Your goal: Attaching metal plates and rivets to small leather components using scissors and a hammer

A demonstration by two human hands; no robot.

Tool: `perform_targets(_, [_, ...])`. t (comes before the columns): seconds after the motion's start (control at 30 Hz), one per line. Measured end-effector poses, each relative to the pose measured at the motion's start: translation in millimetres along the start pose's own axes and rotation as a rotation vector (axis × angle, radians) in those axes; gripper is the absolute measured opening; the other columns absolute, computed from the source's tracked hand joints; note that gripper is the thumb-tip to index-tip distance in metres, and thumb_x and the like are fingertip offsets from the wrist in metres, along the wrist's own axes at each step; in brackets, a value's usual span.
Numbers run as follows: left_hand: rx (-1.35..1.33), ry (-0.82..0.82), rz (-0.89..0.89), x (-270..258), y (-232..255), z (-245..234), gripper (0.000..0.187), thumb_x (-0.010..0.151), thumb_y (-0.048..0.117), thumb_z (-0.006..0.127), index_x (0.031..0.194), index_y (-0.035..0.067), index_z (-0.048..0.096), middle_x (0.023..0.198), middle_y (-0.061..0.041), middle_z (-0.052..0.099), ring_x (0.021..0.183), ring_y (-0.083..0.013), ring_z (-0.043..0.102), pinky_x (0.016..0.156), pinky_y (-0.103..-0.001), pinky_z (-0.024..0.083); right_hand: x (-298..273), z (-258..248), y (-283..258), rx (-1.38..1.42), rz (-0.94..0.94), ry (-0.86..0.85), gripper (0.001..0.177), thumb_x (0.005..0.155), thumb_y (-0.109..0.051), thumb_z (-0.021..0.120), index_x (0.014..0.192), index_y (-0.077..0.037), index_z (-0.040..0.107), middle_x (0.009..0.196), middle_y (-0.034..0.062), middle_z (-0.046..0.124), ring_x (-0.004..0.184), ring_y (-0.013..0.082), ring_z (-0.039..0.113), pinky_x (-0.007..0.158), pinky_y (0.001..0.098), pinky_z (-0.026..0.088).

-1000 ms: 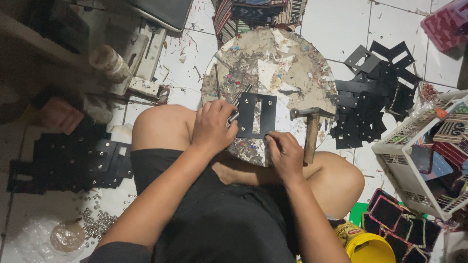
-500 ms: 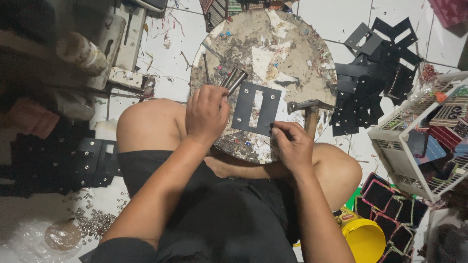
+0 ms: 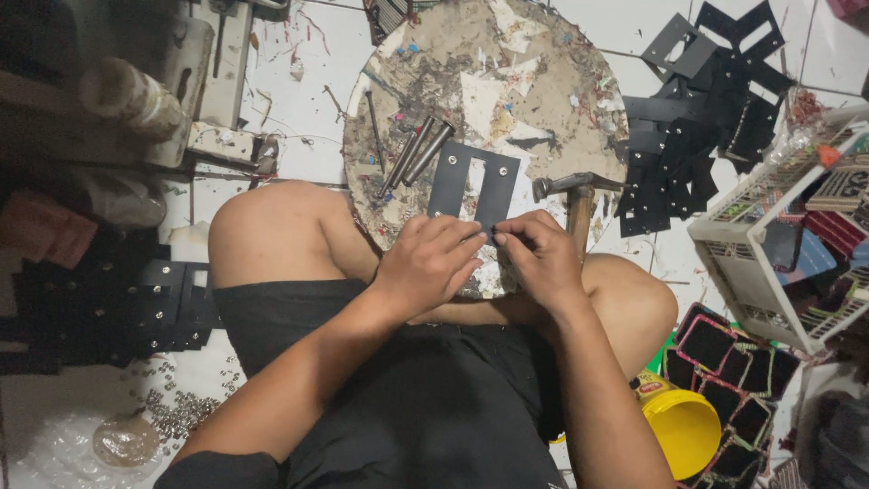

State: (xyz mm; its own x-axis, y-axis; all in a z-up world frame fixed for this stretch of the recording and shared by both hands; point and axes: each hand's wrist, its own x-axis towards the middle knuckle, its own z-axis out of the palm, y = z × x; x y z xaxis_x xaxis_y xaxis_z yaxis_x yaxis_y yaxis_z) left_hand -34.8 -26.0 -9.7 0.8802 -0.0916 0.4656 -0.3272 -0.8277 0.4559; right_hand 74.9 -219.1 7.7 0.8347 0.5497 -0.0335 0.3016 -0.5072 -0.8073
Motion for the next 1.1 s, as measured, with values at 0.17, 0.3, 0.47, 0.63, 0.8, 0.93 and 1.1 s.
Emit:
perform_targets(0.17, [0.007,0.042,0.022,1,-3,-1,0.028,0.099,0.032,0.063,0.118,0.014,0.072,0.120,-0.005,0.068,0.111,-0.0234,0.063,0.085,-0.038,0.044,2,4,-7,-0.024,0.004,-0.011,0.013,0.089,-0.011,0.081,0.102,-0.011,0.082,0.086,0.0090,0.069,0.080,0.0241,0.070,0.072,0.0356,0.056])
perform_targets(0.3, [-0.009,0.063,0.016,0,-5,1,0.027,0.099,0.032,0.064,0.116,0.014,0.074,0.116,-0.004,0.070,0.109,-0.0218,0.064,0.084,-0.037,0.043,3,9,-11,-0.094,0.001,0.048,0.018,0.089,-0.014,0.083,0.107,-0.012,0.082,0.085,0.0087,0.069,0.078,0.0247,0.071,0.068,0.0352,0.057])
perform_targets(0.47, [-0.017,0.082,0.019,-1,-6,1,0.027,0.099,0.032,0.063,0.116,0.014,0.073,0.115,-0.005,0.070,0.110,-0.0216,0.064,0.085,-0.038,0.043,-4,16,-8,-0.137,-0.031,0.130,0.014,0.089,-0.013,0.083,0.102,-0.011,0.082,0.085,0.0088,0.071,0.077,0.0275,0.072,0.065,0.0358,0.056])
perform_targets(0.63, [-0.046,0.128,0.020,-1,-8,0,0.025,0.098,0.029,0.063,0.113,0.012,0.073,0.113,-0.005,0.070,0.108,-0.0228,0.065,0.083,-0.038,0.044,-9,25,-12,-0.140,-0.058,0.207,0.031,0.085,-0.011,0.086,0.115,-0.010,0.079,0.091,0.0101,0.070,0.081,0.0286,0.072,0.065,0.0368,0.056])
perform_targets(0.8, [-0.057,0.141,0.022,-3,-13,3,0.026,0.098,0.030,0.061,0.114,0.013,0.072,0.116,-0.004,0.069,0.110,-0.0226,0.065,0.084,-0.038,0.045,-12,34,-7,-0.175,-0.053,0.258,0.026,0.084,-0.015,0.089,0.108,-0.012,0.081,0.089,0.0081,0.070,0.078,0.0261,0.071,0.063,0.0343,0.056])
perform_targets(0.93, [-0.089,0.133,-0.005,-4,-14,2,0.024,0.096,0.027,0.061,0.112,0.013,0.072,0.115,-0.005,0.068,0.109,-0.0237,0.065,0.085,-0.039,0.045,-12,38,-9,-0.181,-0.056,0.277,0.021,0.084,-0.012,0.089,0.103,-0.010,0.082,0.088,0.0092,0.068,0.078,0.0279,0.072,0.064,0.0352,0.056])
perform_targets(1.1, [-0.112,0.135,-0.019,-5,-14,5,0.024,0.094,0.027,0.064,0.113,0.013,0.071,0.116,-0.005,0.068,0.110,-0.0240,0.065,0.087,-0.039,0.045,-9,33,-11,-0.143,-0.026,0.244,0.021,0.083,-0.012,0.089,0.103,-0.009,0.081,0.088,0.0107,0.068,0.079,0.0288,0.071,0.065,0.0363,0.055])
